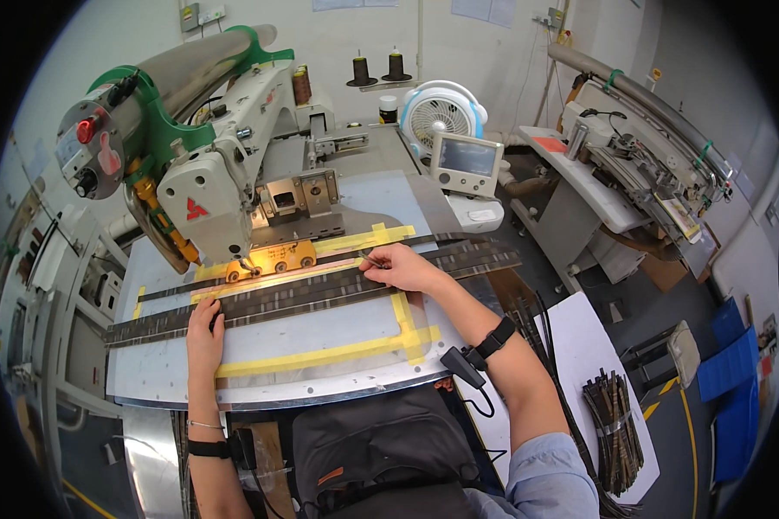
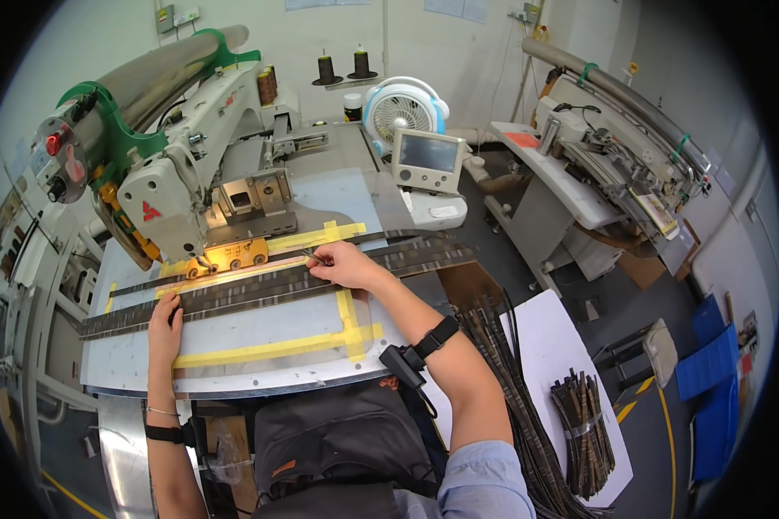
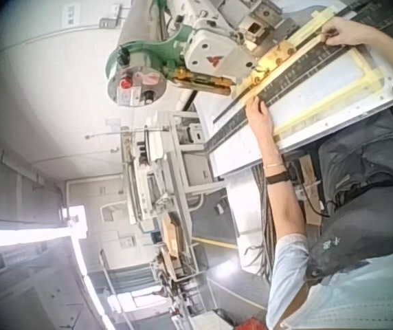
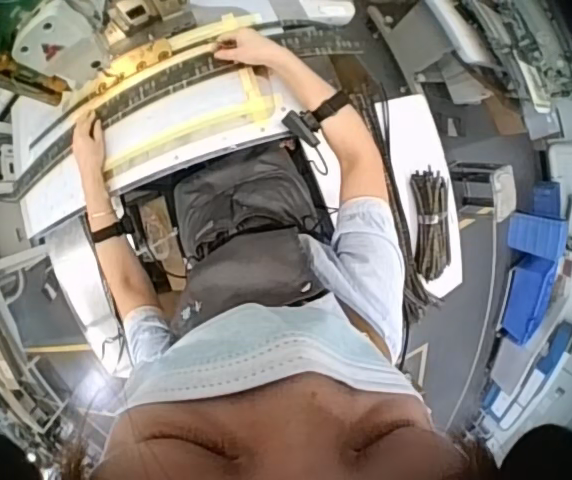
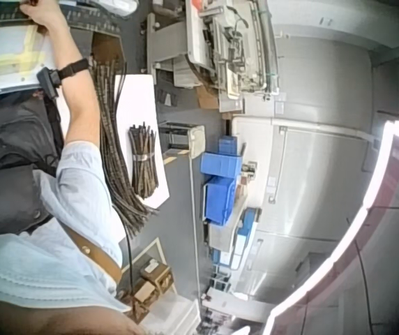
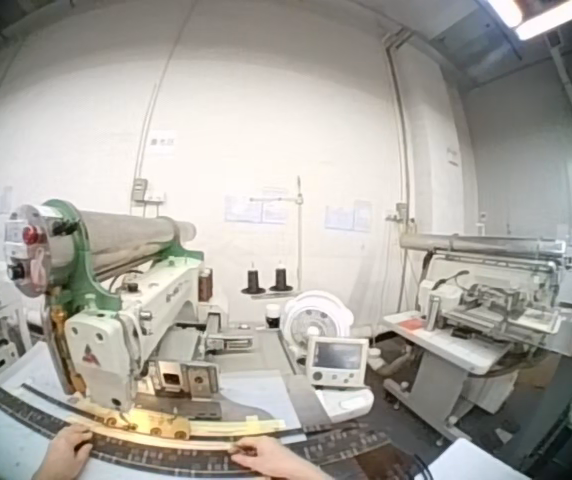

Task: Operating a specialized sewing machine to process leather straps.

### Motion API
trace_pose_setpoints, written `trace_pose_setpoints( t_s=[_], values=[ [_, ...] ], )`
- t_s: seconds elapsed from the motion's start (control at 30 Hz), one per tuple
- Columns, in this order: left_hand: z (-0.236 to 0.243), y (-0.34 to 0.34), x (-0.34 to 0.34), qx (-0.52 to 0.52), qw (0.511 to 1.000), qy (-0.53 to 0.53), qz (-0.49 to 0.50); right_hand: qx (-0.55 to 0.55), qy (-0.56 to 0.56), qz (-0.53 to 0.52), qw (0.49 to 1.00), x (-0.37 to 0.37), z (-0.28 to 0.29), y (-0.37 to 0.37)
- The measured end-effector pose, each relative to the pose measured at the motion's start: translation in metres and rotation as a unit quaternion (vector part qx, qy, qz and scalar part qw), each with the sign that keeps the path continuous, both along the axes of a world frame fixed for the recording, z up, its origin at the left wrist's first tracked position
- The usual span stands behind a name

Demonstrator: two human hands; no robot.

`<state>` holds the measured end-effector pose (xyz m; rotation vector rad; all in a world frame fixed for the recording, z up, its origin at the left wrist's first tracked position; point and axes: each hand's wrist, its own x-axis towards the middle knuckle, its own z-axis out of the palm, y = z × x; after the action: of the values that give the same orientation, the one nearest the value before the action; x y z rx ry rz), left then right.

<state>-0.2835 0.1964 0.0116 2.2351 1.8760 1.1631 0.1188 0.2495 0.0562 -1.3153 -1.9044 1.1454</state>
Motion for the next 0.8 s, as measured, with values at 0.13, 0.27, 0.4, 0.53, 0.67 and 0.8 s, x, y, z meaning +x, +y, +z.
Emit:
trace_pose_setpoints(
  t_s=[0.13,0.27,0.4,0.53,0.67,0.8],
  values=[
    [-0.0007,-0.0005,-0.0003,-0.002,1.0,-0.003,0.0,0.003,0.013,-0.007,1.0,0.0014,0.0009,-0.001],
    [-0.0012,0.0,-0.0004,-0.022,0.999,-0.026,-0.001,-0.003,-0.007,-0.001,1.0,0.0031,0.0008,-0.0006],
    [-0.0011,0.0006,-0.0001,-0.023,0.999,-0.031,0.002,-0.002,-0.001,0.001,1.0,0.0039,-0.0003,0.0],
    [-0.0017,0.0005,0.0004,-0.023,0.999,-0.044,0.005,-0.002,0.006,-0.002,1.0,0.0047,-0.0014,0.0001],
    [-0.0024,0.0007,0.0003,-0.015,0.999,-0.037,0.003,-0.008,0.02,-0.006,1.0,0.005,-0.0016,0.0003],
    [-0.0027,0.001,0.0002,-0.016,0.999,-0.031,0.006,-0.005,0.018,-0.006,1.0,0.0045,-0.0013,-0.0001]
  ],
)
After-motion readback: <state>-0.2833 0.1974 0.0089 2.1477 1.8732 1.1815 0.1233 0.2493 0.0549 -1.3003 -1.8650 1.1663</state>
